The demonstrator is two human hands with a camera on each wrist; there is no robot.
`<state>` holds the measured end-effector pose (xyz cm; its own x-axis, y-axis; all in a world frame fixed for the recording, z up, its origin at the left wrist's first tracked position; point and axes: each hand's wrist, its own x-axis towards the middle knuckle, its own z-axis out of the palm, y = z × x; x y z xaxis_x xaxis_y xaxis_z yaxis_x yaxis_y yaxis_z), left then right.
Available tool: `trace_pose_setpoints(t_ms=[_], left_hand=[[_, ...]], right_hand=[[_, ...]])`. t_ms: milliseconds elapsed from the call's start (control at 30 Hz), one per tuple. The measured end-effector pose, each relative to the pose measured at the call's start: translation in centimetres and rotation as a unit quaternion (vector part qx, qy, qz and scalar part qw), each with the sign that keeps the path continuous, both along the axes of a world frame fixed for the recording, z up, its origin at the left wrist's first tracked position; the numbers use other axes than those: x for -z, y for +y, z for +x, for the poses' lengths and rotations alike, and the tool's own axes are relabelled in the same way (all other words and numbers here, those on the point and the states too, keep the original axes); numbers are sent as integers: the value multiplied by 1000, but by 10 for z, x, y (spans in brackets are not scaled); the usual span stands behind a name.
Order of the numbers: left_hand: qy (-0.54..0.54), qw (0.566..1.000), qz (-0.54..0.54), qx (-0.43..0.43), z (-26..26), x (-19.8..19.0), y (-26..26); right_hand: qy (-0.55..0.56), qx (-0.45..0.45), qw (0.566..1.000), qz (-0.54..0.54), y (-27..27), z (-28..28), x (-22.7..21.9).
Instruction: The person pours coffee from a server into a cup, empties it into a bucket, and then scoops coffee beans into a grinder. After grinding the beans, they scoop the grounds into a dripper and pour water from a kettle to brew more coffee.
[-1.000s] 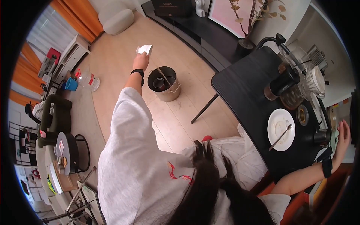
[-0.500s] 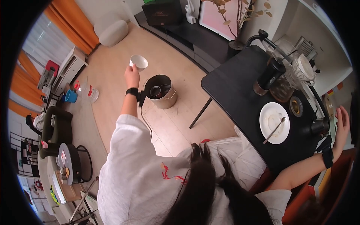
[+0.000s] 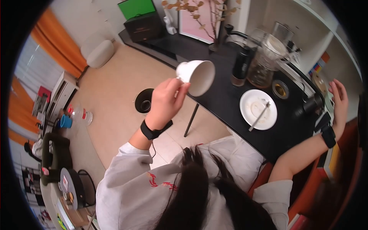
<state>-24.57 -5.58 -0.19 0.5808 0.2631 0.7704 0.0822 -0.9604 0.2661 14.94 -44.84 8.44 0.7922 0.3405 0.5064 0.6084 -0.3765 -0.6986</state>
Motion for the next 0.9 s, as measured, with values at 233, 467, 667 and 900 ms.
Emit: trace_pose_setpoints(t_ms=[233,467,667,900], left_hand=[[28,882,-426,200,82,19,-76],[83,825,-514,220,112,30,-110],[101,798,-555,212,127,44,-111],[86,793,-558,230,132,59,-118]], right_hand=[[20,-18,996,88,3,-42,-12],[23,-6,994,108,-1,-44,-12],[16,-9,995,98,1,-40,-12],[20,-15,995,100,2,-36,-10]])
